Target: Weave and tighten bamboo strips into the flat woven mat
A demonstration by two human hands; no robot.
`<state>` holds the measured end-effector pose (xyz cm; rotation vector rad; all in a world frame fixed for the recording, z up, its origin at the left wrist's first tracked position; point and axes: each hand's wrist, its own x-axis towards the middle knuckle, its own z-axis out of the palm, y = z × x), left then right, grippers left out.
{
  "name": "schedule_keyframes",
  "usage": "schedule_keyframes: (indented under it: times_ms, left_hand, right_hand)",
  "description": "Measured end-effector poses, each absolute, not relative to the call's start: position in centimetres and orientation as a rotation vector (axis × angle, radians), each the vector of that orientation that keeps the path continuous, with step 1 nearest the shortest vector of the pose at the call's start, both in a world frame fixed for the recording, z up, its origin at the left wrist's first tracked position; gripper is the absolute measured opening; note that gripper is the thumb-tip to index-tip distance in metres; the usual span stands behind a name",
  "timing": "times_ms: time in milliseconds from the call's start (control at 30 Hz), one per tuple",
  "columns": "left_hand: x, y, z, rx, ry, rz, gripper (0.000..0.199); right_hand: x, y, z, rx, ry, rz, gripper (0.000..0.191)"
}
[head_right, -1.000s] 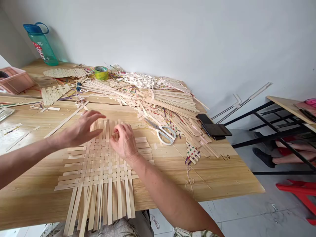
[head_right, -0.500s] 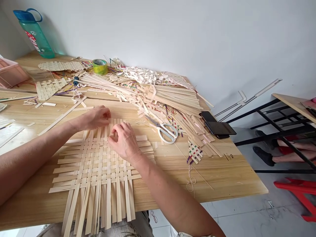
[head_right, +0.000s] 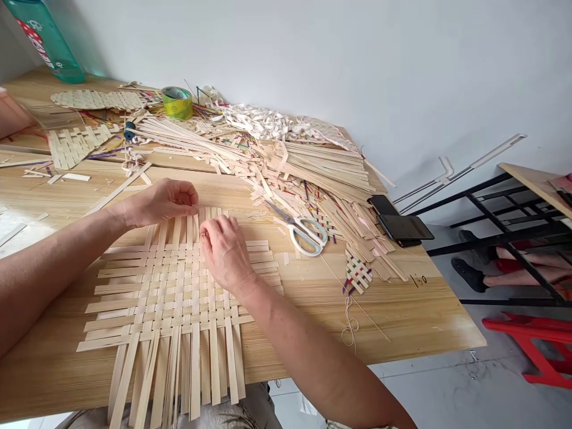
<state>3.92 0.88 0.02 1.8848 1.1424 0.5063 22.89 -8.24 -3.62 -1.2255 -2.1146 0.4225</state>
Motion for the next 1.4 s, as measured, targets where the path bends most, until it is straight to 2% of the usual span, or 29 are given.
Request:
schedule_keyframes:
  times_ms: [600, 800, 1000, 1167, 1400]
  left_hand:
    - [2.9, 1.6, -0.7, 1.885, 1.191, 0.497, 0.012]
    - [3.4, 1.6, 0.2, 1.988, 1.190, 0.516, 0.016]
    - [4.0, -0.1, 1.8, 2.425, 1.275, 0.640, 0.021]
    - [5.2, -1.3, -0.7, 2.682, 1.141, 0.625, 0.019]
    - [5.3, -0.8, -2.6, 2.705, 1.146, 0.629, 0.025]
  right_hand:
    - [22.4, -8.4, -4.4, -1.285, -2.204, 0.293, 0.016]
    - [23.2, -7.8, -3.5, -1.181, -2.027, 0.533, 0.017]
    - [24.5, -6.9, -2.3, -1.120, -1.834, 0.653, 0.015]
    - [24.4, -6.4, -3.1, -1.140, -1.777, 0.665, 0.016]
    - [24.6, -5.1, -3.6, -1.038, -1.424, 0.974, 0.017]
